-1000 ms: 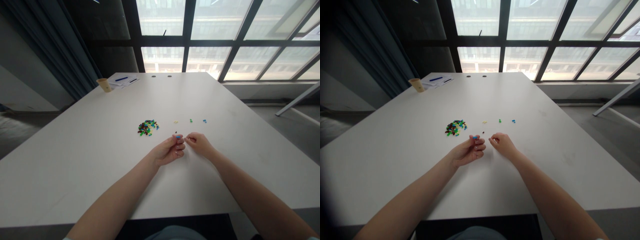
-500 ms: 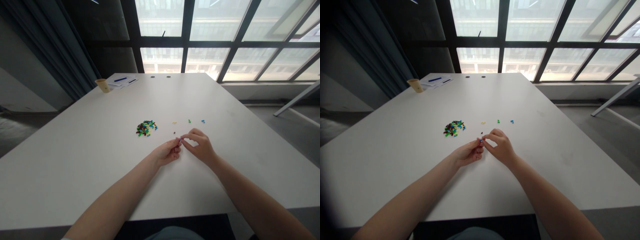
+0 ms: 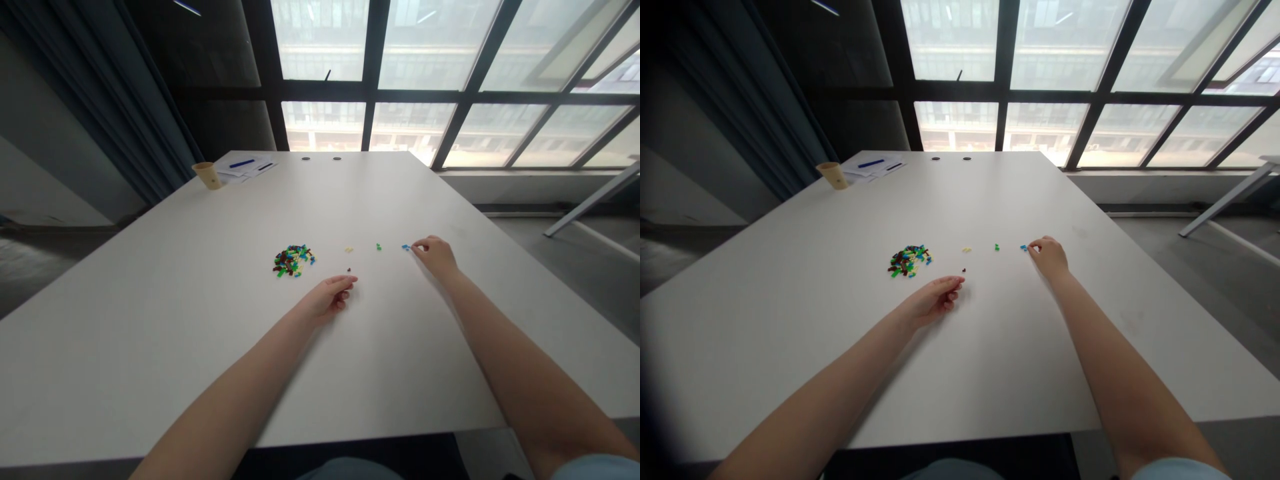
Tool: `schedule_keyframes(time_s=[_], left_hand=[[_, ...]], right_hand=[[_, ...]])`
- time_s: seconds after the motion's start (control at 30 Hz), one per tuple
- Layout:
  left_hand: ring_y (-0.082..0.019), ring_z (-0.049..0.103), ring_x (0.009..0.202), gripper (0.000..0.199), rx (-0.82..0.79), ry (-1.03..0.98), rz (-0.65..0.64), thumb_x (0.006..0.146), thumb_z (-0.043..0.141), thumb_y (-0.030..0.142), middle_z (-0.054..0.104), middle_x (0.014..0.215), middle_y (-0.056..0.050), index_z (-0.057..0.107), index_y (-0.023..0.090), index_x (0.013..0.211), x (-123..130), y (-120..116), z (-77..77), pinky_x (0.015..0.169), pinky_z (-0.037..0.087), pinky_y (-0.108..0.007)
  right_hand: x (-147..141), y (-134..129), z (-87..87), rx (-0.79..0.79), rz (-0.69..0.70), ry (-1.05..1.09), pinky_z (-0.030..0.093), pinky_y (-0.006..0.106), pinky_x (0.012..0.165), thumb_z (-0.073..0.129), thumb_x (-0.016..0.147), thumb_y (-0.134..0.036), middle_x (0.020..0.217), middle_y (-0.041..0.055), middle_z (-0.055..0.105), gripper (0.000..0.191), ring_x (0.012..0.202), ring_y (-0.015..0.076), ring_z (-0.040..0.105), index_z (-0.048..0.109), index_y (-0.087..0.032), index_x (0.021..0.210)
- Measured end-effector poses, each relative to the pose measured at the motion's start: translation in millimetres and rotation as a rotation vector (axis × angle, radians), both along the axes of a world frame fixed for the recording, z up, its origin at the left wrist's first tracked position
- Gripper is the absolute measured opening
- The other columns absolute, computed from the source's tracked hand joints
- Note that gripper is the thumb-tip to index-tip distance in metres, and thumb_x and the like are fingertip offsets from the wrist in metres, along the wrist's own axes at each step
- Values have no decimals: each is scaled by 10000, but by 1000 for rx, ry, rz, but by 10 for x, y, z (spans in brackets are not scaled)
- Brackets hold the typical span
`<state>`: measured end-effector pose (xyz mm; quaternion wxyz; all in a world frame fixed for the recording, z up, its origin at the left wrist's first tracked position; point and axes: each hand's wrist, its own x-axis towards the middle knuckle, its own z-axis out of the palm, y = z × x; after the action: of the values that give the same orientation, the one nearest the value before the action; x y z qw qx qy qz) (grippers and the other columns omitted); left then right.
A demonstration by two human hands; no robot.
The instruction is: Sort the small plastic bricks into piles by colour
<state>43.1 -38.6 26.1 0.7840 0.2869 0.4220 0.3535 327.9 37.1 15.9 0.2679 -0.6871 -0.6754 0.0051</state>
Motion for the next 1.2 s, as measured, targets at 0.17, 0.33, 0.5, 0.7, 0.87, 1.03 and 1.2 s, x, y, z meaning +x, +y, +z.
schedule_keyframes(time_s=[0.17,0.33,0.5,0.7,0.87,1.03,1.2], left_hand=[[-6,395,473,240,19,69,38,595,721,248,492,642,32,602,119,759,-23,51,-40,402,222,-141],[-14,401,474,205,34,60,53,604,683,243,497,627,26,577,117,726,-30,47,-30,397,214,-143],[-18,404,469,230,79,52,151,578,689,264,489,626,34,568,130,720,-83,95,33,388,208,-142],[-75,444,525,128,517,530,631,682,611,304,557,658,6,611,189,738,-677,445,63,476,328,-207],[-161,510,701,106,940,1101,458,723,568,215,586,741,-48,673,207,725,-951,545,-96,685,394,-298],[-213,512,897,236,1087,1481,107,787,490,248,593,902,-75,695,229,903,-735,458,-183,807,387,-336],[-222,501,928,246,1091,1613,7,796,481,233,594,923,-77,697,237,913,-667,472,-210,783,393,-330]], right_hand=[[116,103,-231,-109,-10,-25,362,266,630,537,743,-258,697,37,557,211,612,137,478,717,-157,789],[90,88,-283,-105,-26,3,373,263,639,532,744,-286,721,49,581,244,627,144,496,720,-155,830],[97,69,-185,-80,-53,55,372,265,672,489,760,-276,774,84,622,276,688,162,520,706,-117,821],[-354,-255,221,-148,60,99,279,243,526,456,776,-348,518,-6,478,277,523,119,411,559,-172,589],[-1055,-805,387,-358,437,44,222,239,500,450,784,-340,490,-25,392,338,488,92,320,361,-185,498],[-1376,-1037,157,-324,555,98,240,243,537,469,786,-272,549,-16,431,295,540,99,361,358,-185,527],[-1354,-1001,2,-310,560,140,248,246,545,473,789,-252,559,-18,419,295,546,101,359,349,-186,529]])
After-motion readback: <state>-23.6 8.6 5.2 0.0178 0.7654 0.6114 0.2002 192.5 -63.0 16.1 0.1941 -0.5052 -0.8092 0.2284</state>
